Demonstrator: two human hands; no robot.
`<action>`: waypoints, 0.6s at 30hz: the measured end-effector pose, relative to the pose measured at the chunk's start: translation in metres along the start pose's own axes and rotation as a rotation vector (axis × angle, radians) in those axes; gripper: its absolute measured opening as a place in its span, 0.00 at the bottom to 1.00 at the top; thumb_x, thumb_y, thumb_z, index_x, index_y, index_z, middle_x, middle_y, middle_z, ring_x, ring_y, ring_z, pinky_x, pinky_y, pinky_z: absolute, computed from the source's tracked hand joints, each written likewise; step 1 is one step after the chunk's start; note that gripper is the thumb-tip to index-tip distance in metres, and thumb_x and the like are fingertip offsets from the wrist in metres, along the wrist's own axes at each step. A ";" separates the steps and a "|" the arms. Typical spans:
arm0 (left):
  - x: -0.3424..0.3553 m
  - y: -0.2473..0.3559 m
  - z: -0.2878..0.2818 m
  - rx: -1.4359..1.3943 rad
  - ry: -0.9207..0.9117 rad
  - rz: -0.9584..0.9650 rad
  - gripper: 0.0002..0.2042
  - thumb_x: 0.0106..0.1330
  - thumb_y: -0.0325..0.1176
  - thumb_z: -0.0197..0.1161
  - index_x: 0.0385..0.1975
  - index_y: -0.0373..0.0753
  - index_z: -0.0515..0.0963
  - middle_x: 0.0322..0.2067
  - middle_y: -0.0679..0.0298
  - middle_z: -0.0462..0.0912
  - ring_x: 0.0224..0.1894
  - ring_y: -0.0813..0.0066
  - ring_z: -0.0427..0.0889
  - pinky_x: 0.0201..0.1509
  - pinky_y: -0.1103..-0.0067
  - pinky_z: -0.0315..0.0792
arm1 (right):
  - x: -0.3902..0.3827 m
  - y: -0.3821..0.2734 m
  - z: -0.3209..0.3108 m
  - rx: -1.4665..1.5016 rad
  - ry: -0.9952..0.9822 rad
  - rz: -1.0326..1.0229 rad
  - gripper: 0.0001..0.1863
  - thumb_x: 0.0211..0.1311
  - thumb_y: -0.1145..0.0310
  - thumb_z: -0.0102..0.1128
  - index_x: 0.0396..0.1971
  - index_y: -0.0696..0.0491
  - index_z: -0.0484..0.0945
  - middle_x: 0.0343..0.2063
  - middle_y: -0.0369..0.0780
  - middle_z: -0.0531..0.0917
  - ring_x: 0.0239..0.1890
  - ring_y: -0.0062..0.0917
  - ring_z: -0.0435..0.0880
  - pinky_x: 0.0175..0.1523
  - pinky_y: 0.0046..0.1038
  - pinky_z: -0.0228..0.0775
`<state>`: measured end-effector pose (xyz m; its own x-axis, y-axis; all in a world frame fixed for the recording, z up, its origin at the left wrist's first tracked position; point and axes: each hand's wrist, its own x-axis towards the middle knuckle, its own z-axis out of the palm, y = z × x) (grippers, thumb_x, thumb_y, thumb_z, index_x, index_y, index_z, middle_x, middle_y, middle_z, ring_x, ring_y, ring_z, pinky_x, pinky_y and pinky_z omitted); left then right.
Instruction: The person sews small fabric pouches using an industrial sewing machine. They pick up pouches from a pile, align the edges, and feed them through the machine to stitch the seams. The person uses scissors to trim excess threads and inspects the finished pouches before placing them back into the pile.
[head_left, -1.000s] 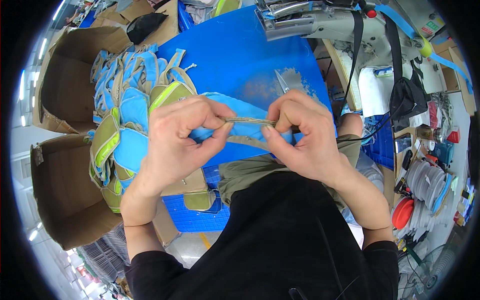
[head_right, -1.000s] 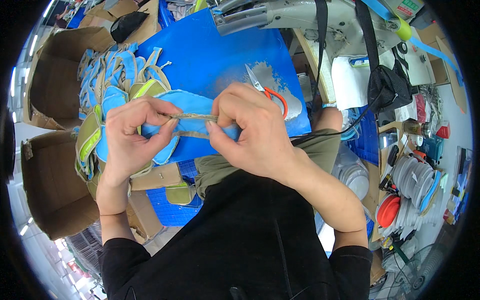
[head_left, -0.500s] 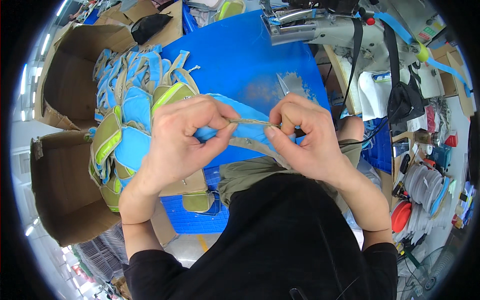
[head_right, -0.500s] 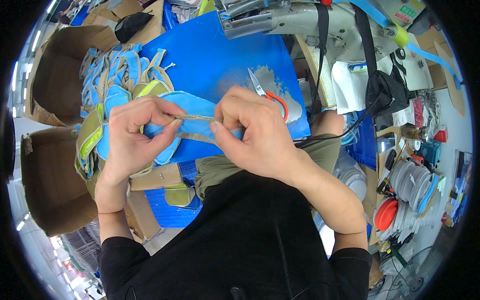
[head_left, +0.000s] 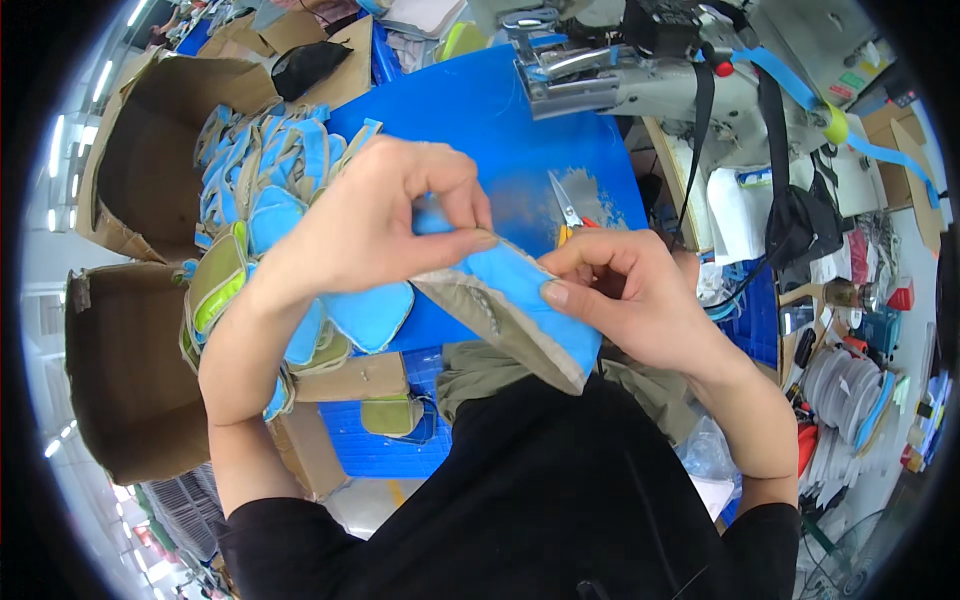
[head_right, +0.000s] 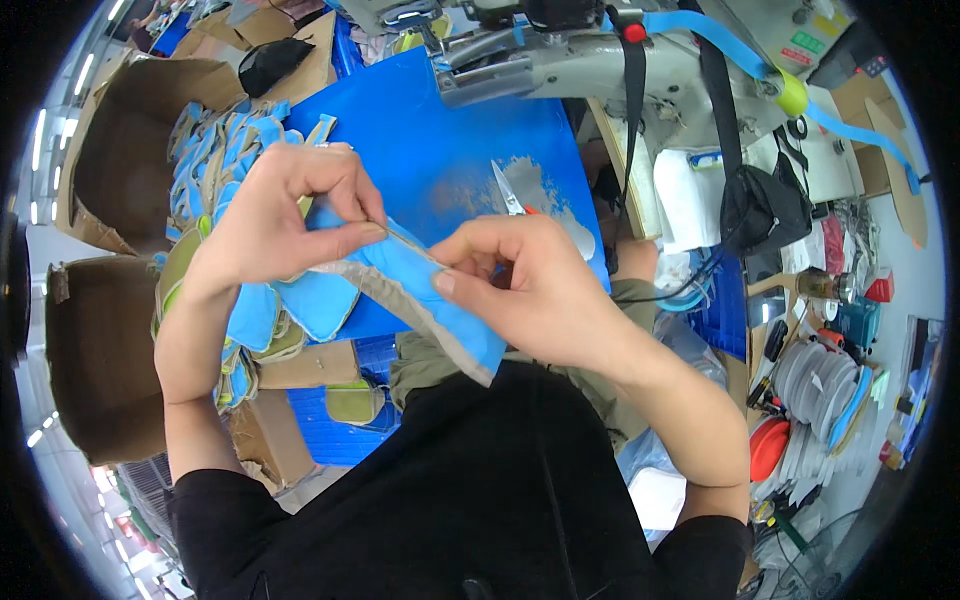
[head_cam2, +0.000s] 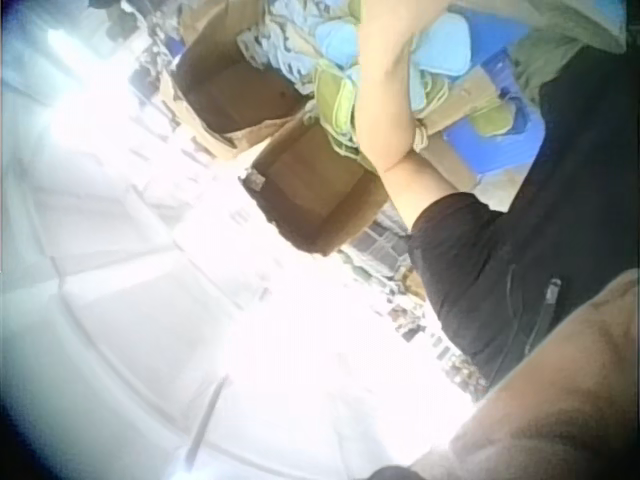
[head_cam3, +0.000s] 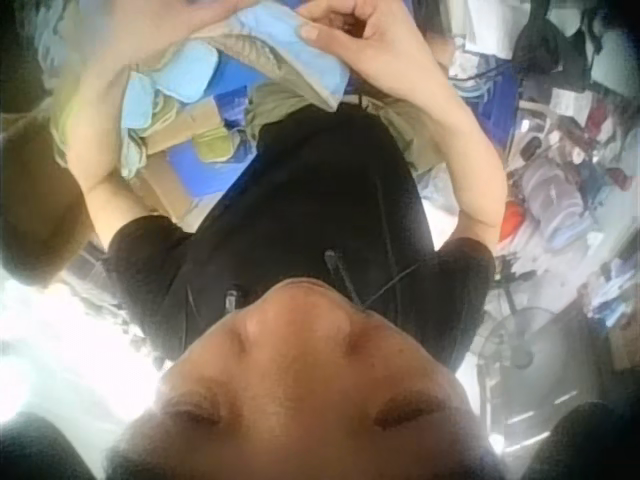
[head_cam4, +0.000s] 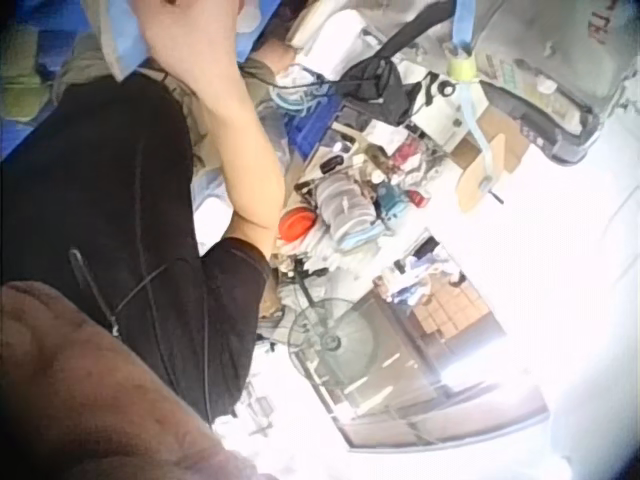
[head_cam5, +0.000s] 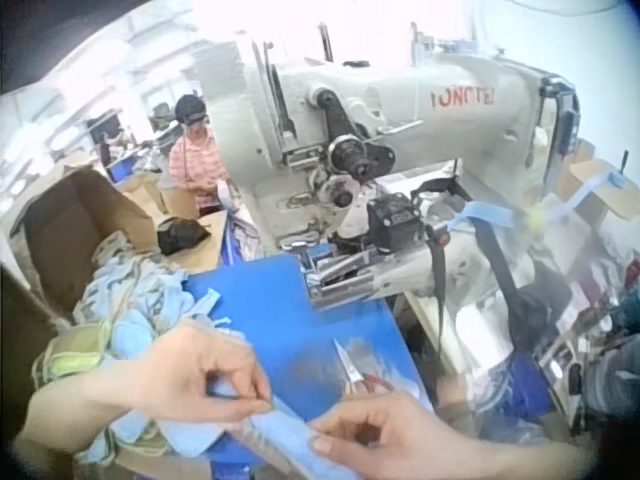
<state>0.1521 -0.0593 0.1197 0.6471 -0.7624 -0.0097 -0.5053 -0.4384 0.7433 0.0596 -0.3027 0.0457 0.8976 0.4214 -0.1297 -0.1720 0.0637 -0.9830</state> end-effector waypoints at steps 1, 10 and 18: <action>0.006 -0.002 -0.004 -0.040 -0.028 -0.025 0.09 0.54 0.21 0.74 0.21 0.35 0.77 0.29 0.60 0.87 0.34 0.73 0.86 0.40 0.78 0.77 | 0.001 -0.001 0.000 0.041 0.011 0.012 0.07 0.68 0.73 0.65 0.42 0.59 0.85 0.26 0.29 0.81 0.27 0.08 0.73 0.31 0.18 0.65; 0.065 -0.048 -0.041 -0.308 -0.277 -0.052 0.11 0.60 0.21 0.74 0.25 0.37 0.75 0.32 0.64 0.85 0.40 0.78 0.85 0.46 0.79 0.78 | 0.033 0.009 -0.006 0.458 0.070 0.033 0.12 0.70 0.73 0.64 0.49 0.63 0.83 0.39 0.37 0.88 0.39 0.13 0.84 0.46 0.20 0.75; 0.113 -0.071 -0.078 -0.159 -0.298 -0.186 0.17 0.62 0.36 0.76 0.43 0.30 0.83 0.38 0.63 0.87 0.44 0.78 0.84 0.51 0.79 0.75 | 0.072 -0.001 -0.015 0.714 0.139 0.070 0.19 0.70 0.74 0.63 0.58 0.64 0.79 0.46 0.42 0.88 0.46 0.20 0.86 0.53 0.25 0.78</action>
<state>0.3059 -0.0775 0.1182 0.5130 -0.7920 -0.3310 -0.2848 -0.5208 0.8048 0.1307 -0.2863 0.0351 0.9100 0.3300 -0.2512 -0.4109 0.6356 -0.6536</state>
